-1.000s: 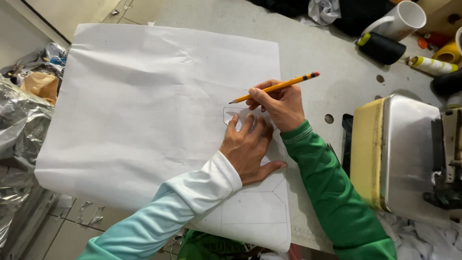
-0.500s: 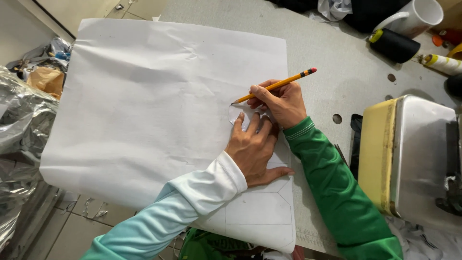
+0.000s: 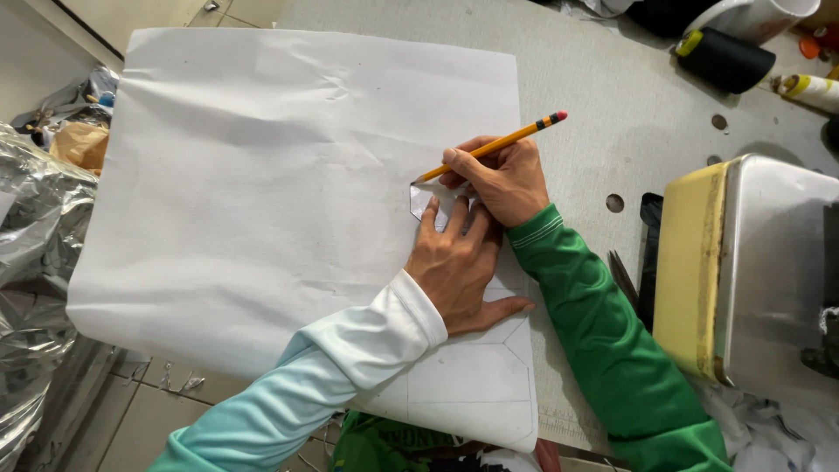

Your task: The person traces a paper pattern onto a large sheet of white fabric using a yellow pencil. They hold the pattern steady with one hand while drawing the outline with the other, then reposition the pattern to trace additional sections.

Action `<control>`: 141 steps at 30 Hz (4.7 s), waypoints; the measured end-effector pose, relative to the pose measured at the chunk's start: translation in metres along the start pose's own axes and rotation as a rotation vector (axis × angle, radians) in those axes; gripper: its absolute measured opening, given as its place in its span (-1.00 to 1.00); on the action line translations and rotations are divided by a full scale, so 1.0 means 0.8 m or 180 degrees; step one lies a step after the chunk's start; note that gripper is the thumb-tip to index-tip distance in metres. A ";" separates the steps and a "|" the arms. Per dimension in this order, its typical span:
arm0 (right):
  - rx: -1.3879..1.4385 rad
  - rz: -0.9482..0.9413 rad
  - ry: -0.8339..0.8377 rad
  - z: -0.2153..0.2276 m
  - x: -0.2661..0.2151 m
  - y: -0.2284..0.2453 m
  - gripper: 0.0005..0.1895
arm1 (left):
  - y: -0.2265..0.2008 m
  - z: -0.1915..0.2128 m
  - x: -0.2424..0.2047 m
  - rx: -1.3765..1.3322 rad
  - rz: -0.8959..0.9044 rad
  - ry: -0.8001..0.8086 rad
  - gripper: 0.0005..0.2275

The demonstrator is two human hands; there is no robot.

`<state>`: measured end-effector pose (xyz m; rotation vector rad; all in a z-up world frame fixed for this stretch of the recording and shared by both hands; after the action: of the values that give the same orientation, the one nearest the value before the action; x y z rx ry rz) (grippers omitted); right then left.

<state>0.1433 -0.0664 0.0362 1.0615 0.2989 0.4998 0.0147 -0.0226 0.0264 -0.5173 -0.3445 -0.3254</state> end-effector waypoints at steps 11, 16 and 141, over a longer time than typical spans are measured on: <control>-0.0581 0.0176 -0.0216 0.034 -0.011 0.002 -0.82 | 0.001 -0.004 -0.003 -0.0001 -0.0079 -0.0057 -0.11; -0.1039 0.0068 -0.0389 0.073 -0.029 0.002 -0.82 | -0.002 0.001 0.001 0.0109 -0.0064 0.0038 -0.09; -0.2005 0.1662 0.0181 -0.009 -0.061 -0.018 -0.57 | 0.189 0.083 0.026 -0.1762 0.0460 0.0120 -0.57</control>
<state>0.1022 -0.0923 0.0200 0.4962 -0.0993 1.0156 0.0758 0.1325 0.0252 -1.0726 -0.1747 -0.2884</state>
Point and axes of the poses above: each hand's wrist, its own x-axis towards the middle knuckle, its own z-axis out of the back of the hand, y = z × x, the point moved 4 cm from there along x, towards the middle knuckle, and after that the axes turned 14 degrees about -x, right-handed, at the moved point
